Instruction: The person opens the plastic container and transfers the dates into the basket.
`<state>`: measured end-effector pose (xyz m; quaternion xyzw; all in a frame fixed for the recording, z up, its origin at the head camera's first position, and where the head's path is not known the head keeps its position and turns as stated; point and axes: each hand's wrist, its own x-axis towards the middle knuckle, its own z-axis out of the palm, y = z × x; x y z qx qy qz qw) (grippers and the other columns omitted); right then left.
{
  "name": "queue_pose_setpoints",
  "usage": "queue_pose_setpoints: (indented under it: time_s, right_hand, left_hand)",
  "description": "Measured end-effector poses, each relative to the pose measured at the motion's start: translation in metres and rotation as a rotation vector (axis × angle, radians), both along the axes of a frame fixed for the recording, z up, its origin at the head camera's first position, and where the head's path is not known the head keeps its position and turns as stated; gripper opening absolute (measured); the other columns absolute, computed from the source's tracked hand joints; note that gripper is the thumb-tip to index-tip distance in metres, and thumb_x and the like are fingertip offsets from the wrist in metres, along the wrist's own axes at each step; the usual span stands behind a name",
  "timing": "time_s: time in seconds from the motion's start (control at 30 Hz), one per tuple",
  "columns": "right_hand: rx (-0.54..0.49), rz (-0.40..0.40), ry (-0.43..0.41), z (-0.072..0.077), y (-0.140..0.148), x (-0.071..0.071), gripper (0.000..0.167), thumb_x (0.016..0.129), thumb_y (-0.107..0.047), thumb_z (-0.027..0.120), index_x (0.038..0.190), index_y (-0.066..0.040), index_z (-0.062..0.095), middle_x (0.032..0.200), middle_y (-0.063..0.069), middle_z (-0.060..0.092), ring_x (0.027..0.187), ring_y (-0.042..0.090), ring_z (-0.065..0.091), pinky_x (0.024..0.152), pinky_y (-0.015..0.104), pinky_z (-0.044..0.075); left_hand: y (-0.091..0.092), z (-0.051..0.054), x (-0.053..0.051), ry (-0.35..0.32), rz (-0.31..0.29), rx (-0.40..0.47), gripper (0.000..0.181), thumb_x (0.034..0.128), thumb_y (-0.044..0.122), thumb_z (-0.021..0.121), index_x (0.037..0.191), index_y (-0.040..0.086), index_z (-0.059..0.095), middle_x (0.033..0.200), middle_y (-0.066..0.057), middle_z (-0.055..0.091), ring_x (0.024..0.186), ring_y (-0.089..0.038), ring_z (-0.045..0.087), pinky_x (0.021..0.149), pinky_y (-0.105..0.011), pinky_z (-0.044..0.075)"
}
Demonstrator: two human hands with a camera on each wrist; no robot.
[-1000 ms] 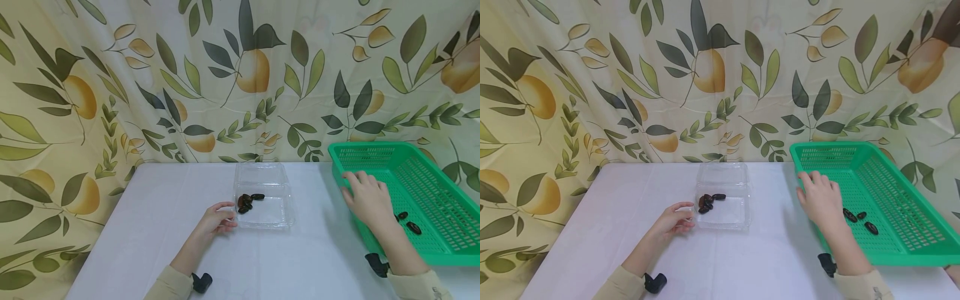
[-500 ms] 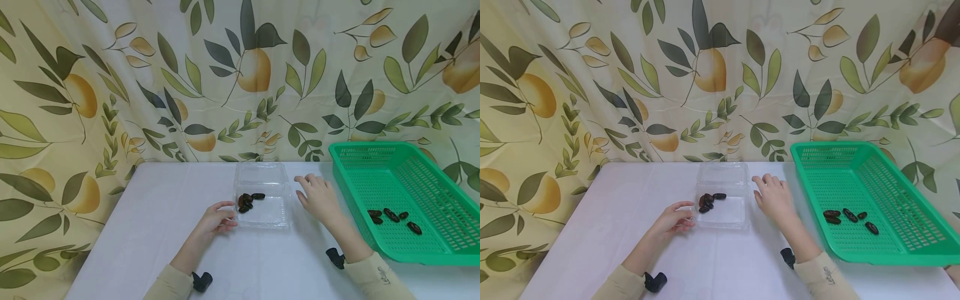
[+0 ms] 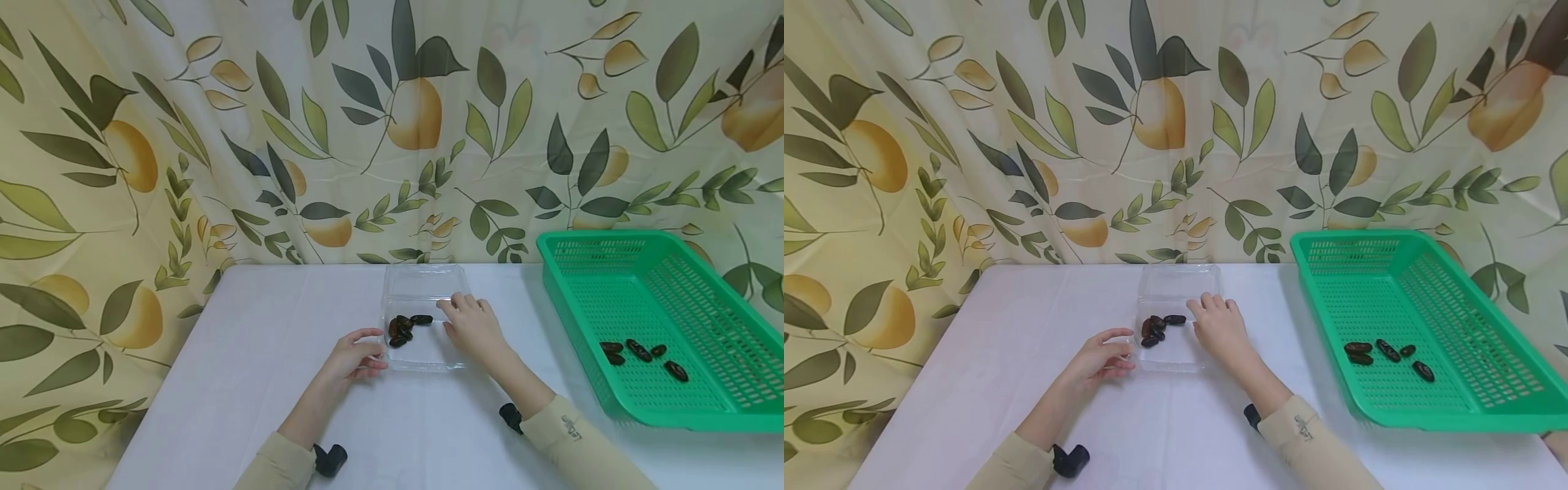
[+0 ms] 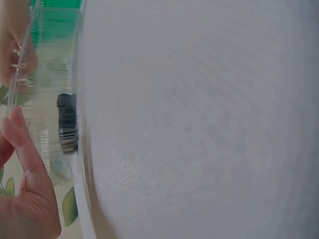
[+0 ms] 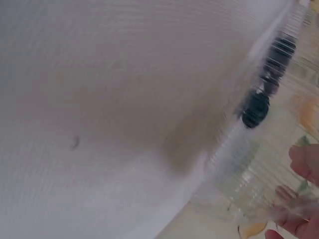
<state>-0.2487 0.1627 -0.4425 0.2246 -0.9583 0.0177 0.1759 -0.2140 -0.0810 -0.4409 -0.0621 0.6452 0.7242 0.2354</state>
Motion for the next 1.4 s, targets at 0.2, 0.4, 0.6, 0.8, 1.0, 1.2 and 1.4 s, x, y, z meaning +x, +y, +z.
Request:
queue_pose_setpoints:
  time_s: [0.2, 0.4, 0.6, 0.8, 1.0, 1.2, 1.4]
  right_hand:
    - [0.039, 0.032, -0.024, -0.01, -0.01, -0.005, 0.03, 0.079, -0.017, 0.07, 0.106, -0.013, 0.058, 0.09, 0.007, 0.052, 0.084, 0.026, 0.052, 0.072, 0.04, 0.044]
    - [0.093, 0.018, -0.114, -0.014, -0.015, -0.009, 0.031, 0.081, -0.018, 0.067, 0.11, -0.011, 0.058, 0.098, 0.009, 0.055, 0.095, 0.029, 0.053, 0.081, 0.045, 0.044]
    - [0.135, 0.03, -0.151, -0.017, -0.017, -0.011, 0.033, 0.082, -0.02, 0.067, 0.11, -0.008, 0.058, 0.097, 0.009, 0.053, 0.093, 0.028, 0.051, 0.078, 0.043, 0.043]
    - [0.127, 0.04, -0.145, -0.019, -0.019, -0.012, 0.03, 0.081, -0.018, 0.066, 0.106, -0.006, 0.058, 0.092, 0.009, 0.051, 0.085, 0.026, 0.049, 0.072, 0.04, 0.042]
    - [0.119, 0.039, -0.152, -0.022, -0.024, -0.014, 0.028, 0.082, -0.018, 0.065, 0.105, -0.002, 0.058, 0.092, 0.01, 0.053, 0.087, 0.027, 0.051, 0.074, 0.041, 0.044]
    - [0.11, 0.029, -0.147, -0.024, -0.028, -0.016, 0.026, 0.084, -0.017, 0.063, 0.104, -0.001, 0.059, 0.091, 0.011, 0.054, 0.088, 0.028, 0.053, 0.075, 0.041, 0.044]
    - [0.152, 0.022, -0.139, -0.026, -0.03, -0.017, 0.022, 0.084, -0.021, 0.063, 0.098, -0.003, 0.061, 0.088, 0.01, 0.053, 0.084, 0.026, 0.051, 0.072, 0.039, 0.042]
  left_hand:
    - [0.0, 0.001, 0.0, -0.004, -0.006, -0.003, 0.045, 0.0859, 0.002, 0.057, 0.129, -0.003, 0.044, 0.073, -0.002, 0.059, 0.061, -0.012, 0.064, 0.056, -0.022, 0.053]
    - [0.0, 0.0, 0.0, -0.008, -0.002, -0.005, 0.046, 0.0858, 0.003, 0.057, 0.129, -0.003, 0.044, 0.076, -0.004, 0.061, 0.06, -0.012, 0.064, 0.056, -0.023, 0.054]
    - [0.001, 0.001, -0.001, -0.009, -0.004, -0.011, 0.045, 0.0859, 0.003, 0.058, 0.129, -0.002, 0.044, 0.077, -0.005, 0.061, 0.06, -0.012, 0.064, 0.056, -0.022, 0.053]
    - [0.001, 0.001, -0.001, -0.005, -0.006, -0.006, 0.045, 0.0862, 0.002, 0.057, 0.129, -0.003, 0.043, 0.075, -0.003, 0.06, 0.06, -0.012, 0.064, 0.055, -0.021, 0.053]
    - [0.001, 0.001, -0.001, -0.004, -0.008, -0.01, 0.045, 0.0865, 0.003, 0.056, 0.129, -0.002, 0.043, 0.076, -0.003, 0.059, 0.06, -0.012, 0.064, 0.056, -0.022, 0.053]
    - [0.002, 0.0, -0.001, -0.008, -0.004, -0.012, 0.045, 0.0864, 0.002, 0.056, 0.129, -0.002, 0.044, 0.08, -0.007, 0.063, 0.06, -0.011, 0.064, 0.056, -0.022, 0.053]
    - [0.002, 0.001, -0.001, -0.003, -0.002, -0.001, 0.045, 0.0862, 0.002, 0.056, 0.129, -0.003, 0.043, 0.079, -0.007, 0.063, 0.059, -0.011, 0.064, 0.056, -0.022, 0.053]
